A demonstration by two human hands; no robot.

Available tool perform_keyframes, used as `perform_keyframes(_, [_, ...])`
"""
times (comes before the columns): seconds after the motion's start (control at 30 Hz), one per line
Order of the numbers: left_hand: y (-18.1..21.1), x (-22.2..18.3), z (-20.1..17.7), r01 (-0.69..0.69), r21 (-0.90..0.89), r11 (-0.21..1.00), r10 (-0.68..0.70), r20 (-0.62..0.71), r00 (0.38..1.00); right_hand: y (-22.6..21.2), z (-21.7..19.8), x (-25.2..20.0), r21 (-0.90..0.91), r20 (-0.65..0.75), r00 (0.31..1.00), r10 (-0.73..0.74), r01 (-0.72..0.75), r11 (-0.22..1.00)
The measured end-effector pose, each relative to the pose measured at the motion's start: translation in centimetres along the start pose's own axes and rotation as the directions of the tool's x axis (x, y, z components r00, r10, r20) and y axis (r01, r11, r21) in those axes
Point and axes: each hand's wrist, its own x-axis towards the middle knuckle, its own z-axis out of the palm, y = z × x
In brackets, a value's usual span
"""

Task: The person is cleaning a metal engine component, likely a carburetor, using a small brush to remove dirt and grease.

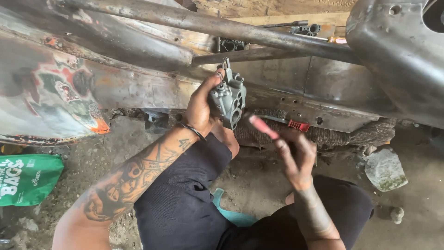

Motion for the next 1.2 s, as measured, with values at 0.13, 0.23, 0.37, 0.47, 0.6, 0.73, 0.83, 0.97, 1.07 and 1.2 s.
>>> perform_keyframes(0.13, [-0.7,1.1,-1.3,-0.002,0.045,0.999,-0.001,0.056,0.998,-3.1,0.2,1.2,0.047,0.171,0.971,0.164,-0.174,0.984])
perform_keyframes(0.23, [-0.1,0.2,-0.6,0.001,0.054,0.999,0.001,-0.024,1.0,0.4,-1.1,0.0,0.198,0.167,0.953,0.253,-0.284,0.938])
perform_keyframes(0.37, [0.5,-1.0,0.2,0.102,0.055,0.993,-0.108,0.131,0.985,0.5,0.2,-0.2,0.148,-0.023,0.997,0.069,-0.065,0.987])
perform_keyframes(0.47, [0.0,-0.9,0.2,0.172,0.049,0.984,-0.178,0.143,0.974,2.6,1.7,-0.6,0.07,-0.024,0.999,-0.036,0.038,0.997])
perform_keyframes(0.6, [-0.2,-0.7,-0.1,0.196,0.092,0.976,-0.21,0.178,0.961,4.4,1.5,0.5,0.034,-0.117,0.993,-0.036,0.04,0.999])
perform_keyframes(0.73, [0.4,-1.6,0.5,0.21,0.104,0.972,-0.226,0.183,0.957,5.3,1.7,-1.4,0.092,-0.099,0.982,-0.161,0.17,0.981])
perform_keyframes(0.83, [0.3,-2.1,0.3,0.212,0.081,0.974,-0.223,0.166,0.961,5.9,1.4,-0.6,0.048,-0.095,0.982,-0.166,0.171,0.984])
perform_keyframes(0.97, [0.5,-2.2,-0.1,0.184,0.062,0.981,-0.191,0.123,0.974,6.8,1.5,-0.7,0.075,-0.106,0.968,-0.226,0.234,0.969])
perform_keyframes(1.07, [0.8,-1.6,-0.4,0.196,0.095,0.976,-0.211,0.181,0.961,8.3,1.6,-0.1,0.082,-0.09,0.97,-0.225,0.233,0.969])
perform_keyframes(1.2, [0.8,-0.8,-0.5,0.237,0.114,0.965,-0.26,0.286,0.922,9.5,0.3,-0.8,0.124,-0.094,0.97,-0.222,0.233,0.965])
